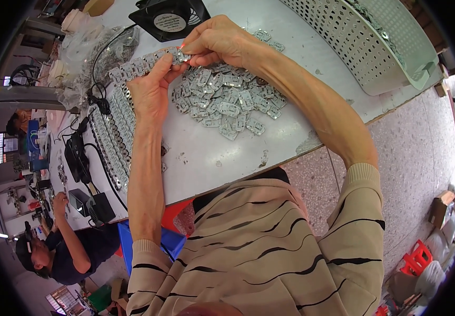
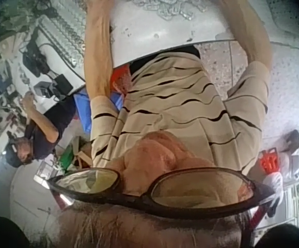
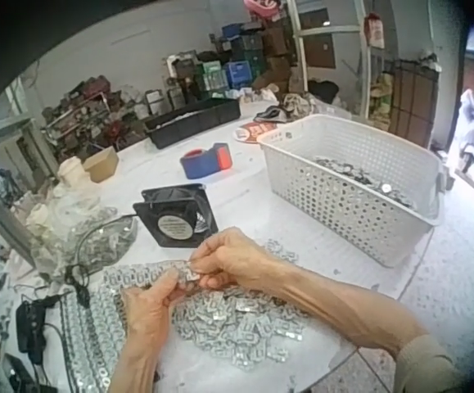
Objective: The person assembles small metal components into a metal strip on a workbench by hand.
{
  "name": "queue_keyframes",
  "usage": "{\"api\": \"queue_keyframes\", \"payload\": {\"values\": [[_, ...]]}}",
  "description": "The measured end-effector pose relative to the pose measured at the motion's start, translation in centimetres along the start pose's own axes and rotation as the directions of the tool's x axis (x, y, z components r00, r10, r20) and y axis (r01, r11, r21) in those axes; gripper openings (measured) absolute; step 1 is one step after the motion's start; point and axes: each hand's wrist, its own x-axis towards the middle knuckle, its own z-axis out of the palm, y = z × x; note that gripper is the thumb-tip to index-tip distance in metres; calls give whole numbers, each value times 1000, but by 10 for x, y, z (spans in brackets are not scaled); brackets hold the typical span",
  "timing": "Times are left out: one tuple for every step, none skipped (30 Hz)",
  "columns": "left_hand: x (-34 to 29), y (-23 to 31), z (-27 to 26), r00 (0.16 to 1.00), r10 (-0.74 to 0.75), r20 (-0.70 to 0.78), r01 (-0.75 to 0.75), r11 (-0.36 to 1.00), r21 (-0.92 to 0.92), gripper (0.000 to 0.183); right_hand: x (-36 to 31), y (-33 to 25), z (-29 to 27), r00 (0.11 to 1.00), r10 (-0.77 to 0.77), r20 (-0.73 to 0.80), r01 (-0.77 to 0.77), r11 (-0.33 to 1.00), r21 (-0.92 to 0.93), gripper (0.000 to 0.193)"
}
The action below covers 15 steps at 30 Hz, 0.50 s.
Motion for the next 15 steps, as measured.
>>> {"api": "queue_keyframes", "payload": {"values": [[2,-1,0,1000,20,-11,-20,1000,-1,10,4,1,0,1000,9,-7,-9,1000,9,12],[4,-2,0,1000,17,-13,-17,1000,-2,10,7,3,-1,1000,13,-7,-13,1000,9,12],[5,-3,0,1000,4,-31,-4,1000,-2,10,10,4,-2,1000,15,-4,-15,1000,14,13],[6,-4,-1,999,-8,-52,8,1000,0,10,12,5,-2,1000,17,3,-17,1000,20,13],[7,-6,-2,998,-10,-56,10,1000,-1,10,13,6,-2,1000,21,5,-21,1000,20,13],[8,-7,-2,998,-25,-55,23,999,-36,10,14,7,-3,1000,26,12,-26,1000,11,14],[9,-8,-2,998,-42,-52,38,997,-72,10,14,8,-4,999,31,16,-31,1000,3,14],[9,-9,-2,998,-45,-54,41,996,-73,10,16,9,-5,999,35,16,-35,999,3,14],[10,-9,-2,997,-45,-55,41,997,-73,10,17,11,-6,1000,29,2,-29,1000,0,15],[10,-10,-3,997,-44,-56,40,997,-72,10,18,12,-5,1000,22,-11,-22,1000,-2,15],[10,-10,-4,997,-46,-59,42,996,-73,10,18,13,-5,1000,26,-10,-26,1000,-2,15],[11,-10,-5,997,-56,-58,51,995,-81,10,19,14,-6,1000,23,-9,-23,1000,-7,15],[11,-10,-5,996,-65,-55,60,994,-90,10,19,14,-6,1000,19,-11,-19,1000,-12,14],[11,-10,-4,996,-66,-55,61,994,-92,10,19,14,-6,1000,21,-11,-21,1000,-13,14],[11,-10,-4,995,-83,-60,77,992,-96,10,19,13,-7,1000,22,-13,-22,1000,-16,14]]}}
